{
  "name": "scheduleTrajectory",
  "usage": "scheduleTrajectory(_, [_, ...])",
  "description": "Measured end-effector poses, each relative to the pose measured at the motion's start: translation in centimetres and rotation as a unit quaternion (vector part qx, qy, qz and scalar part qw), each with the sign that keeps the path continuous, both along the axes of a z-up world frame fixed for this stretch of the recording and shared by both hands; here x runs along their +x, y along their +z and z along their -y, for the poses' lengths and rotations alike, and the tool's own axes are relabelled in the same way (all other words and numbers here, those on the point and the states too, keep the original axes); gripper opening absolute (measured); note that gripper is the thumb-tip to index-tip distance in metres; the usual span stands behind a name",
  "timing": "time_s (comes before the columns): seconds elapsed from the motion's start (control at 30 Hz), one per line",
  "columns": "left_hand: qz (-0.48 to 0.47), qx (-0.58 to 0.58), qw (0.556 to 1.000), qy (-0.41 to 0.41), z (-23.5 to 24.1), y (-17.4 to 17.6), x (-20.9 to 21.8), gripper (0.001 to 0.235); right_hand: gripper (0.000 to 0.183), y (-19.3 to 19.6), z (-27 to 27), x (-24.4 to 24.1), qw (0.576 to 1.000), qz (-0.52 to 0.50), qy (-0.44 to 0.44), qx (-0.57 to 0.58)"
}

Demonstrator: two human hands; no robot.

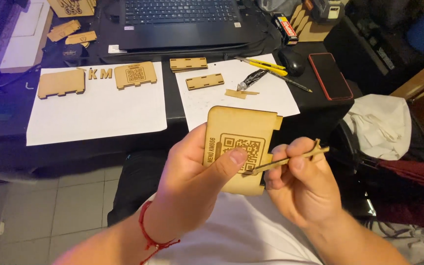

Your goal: The person assembles a wooden puzzle by inserting small wooden sticks into slots on a larger wooden piece. They use a small tool to apply glue to the sticks and then press them into place.

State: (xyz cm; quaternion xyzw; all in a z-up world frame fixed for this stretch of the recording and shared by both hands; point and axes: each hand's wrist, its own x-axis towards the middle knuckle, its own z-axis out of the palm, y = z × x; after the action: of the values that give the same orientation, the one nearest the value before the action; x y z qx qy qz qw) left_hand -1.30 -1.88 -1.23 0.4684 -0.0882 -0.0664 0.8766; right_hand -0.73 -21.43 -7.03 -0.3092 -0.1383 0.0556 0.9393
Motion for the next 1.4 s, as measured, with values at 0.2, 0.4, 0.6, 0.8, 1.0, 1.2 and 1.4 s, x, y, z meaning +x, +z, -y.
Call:
scheduleTrajectory(0.2, [0.034,-0.006,0.999,-0.004,-0.1,-0.4,-0.3,0.039,0.01,0.2,0.2,0.2,1.0,-0.017,0.001,-0.017])
scheduleTrajectory(0.4, [0.077,0.044,0.996,0.009,-0.4,-0.2,-0.6,0.034,0.01,0.3,0.5,0.3,0.998,-0.007,-0.046,-0.051])
scheduleTrajectory(0.6, [0.077,0.052,0.996,0.007,-0.3,-0.3,-0.7,0.039,0.009,0.3,0.8,0.4,0.995,-0.002,-0.069,-0.077])
scheduleTrajectory(0.8, [0.063,0.105,0.992,0.018,-0.7,-0.3,-0.8,0.043,0.007,0.4,1.2,0.5,0.993,-0.019,-0.078,-0.091])
scheduleTrajectory(1.0, [0.043,0.09,0.995,0.02,-0.6,0.0,-0.6,0.04,0.008,-0.1,2.3,0.7,0.989,-0.05,-0.097,-0.104])
scheduleTrajectory(1.2, [-0.059,0.081,0.994,0.045,-0.6,0.1,-0.1,0.046,0.009,-0.2,3.4,0.6,0.983,-0.055,-0.138,-0.109])
scheduleTrajectory(1.4, [-0.104,0.012,0.994,-0.029,-0.5,0.3,0.3,0.047,0.014,0.1,2.2,0.2,0.944,0.216,-0.171,-0.184])
